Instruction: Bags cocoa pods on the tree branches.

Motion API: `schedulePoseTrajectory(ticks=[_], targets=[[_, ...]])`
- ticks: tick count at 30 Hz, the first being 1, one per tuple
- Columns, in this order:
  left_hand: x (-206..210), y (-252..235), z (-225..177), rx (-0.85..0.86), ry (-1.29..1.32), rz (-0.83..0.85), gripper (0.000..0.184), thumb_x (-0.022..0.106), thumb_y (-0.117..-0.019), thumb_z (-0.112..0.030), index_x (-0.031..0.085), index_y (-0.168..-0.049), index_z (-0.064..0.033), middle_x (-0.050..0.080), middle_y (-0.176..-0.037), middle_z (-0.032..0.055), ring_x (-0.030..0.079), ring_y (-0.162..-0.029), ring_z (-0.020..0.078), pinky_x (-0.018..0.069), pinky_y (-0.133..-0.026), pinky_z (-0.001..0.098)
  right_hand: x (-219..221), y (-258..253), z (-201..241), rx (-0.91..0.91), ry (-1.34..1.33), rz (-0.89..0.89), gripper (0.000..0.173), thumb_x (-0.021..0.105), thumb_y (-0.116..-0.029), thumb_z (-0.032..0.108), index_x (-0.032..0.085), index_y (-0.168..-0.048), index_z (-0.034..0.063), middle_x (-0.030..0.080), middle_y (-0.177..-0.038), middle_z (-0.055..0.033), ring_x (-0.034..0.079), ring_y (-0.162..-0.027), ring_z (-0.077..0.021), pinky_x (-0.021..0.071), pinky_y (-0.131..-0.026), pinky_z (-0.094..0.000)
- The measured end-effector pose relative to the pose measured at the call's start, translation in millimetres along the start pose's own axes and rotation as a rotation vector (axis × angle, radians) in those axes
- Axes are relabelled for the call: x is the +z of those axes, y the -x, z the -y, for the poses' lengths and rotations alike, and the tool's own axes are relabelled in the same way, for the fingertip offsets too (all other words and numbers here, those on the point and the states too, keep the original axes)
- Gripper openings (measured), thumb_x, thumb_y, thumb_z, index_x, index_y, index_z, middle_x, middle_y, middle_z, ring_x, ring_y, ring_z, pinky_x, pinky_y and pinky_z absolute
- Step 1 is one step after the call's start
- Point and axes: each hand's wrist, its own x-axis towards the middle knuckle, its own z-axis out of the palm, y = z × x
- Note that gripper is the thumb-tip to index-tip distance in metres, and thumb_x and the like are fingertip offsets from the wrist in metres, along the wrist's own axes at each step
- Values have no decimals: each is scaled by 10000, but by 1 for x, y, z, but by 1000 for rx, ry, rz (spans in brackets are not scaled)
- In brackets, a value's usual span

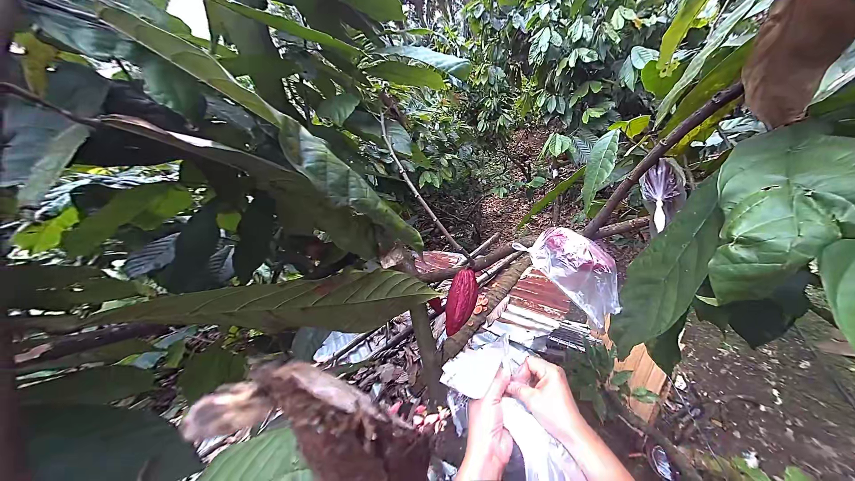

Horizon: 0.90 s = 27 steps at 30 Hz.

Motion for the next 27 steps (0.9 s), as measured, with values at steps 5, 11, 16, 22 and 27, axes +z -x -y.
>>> schedulePoseTrajectory(ticks=[5,11,16,22,27], targets=[[-1,-7,-7,-5,22,-88,116,589,-993,-22,568,-1108,-20,630,-824,107,629,-677,174,564,-628,319,-4,-5,-1,100,-260,17,116,791,-801,-32,683,-813,7,686,-701,-38,646,-628,-74,564,-630,-235],[-10,-11,-10,42,29,-115,118,597,-992,-27,558,-1103,-43,600,-794,74,595,-636,148,554,-603,312,-10,-14,-8,215,-417,-85,182,577,-984,4,696,-848,-21,675,-699,-58,642,-612,-109,566,-608,-278],[-13,-19,-14,118,-17,-175,142,609,-994,-37,568,-1129,-19,602,-833,87,595,-664,156,552,-624,320,-6,-29,-4,348,-427,-159,144,578,-1007,16,675,-915,-38,697,-771,-115,688,-635,-180,611,-617,-333],[-19,-44,-18,131,63,-297,64,585,-1005,-86,546,-959,-63,524,-709,50,541,-585,151,529,-572,328,38,-77,-12,177,111,135,169,728,-913,185,722,-856,26,655,-719,-54,600,-658,-142,510,-684,-374],[-16,-70,-37,153,138,-383,67,529,-1038,-124,535,-1005,-67,487,-746,38,500,-608,143,494,-590,309,79,-123,-35,372,168,254,188,735,-913,152,710,-875,-30,665,-809,-142,611,-747,-233,502,-741,-459]])
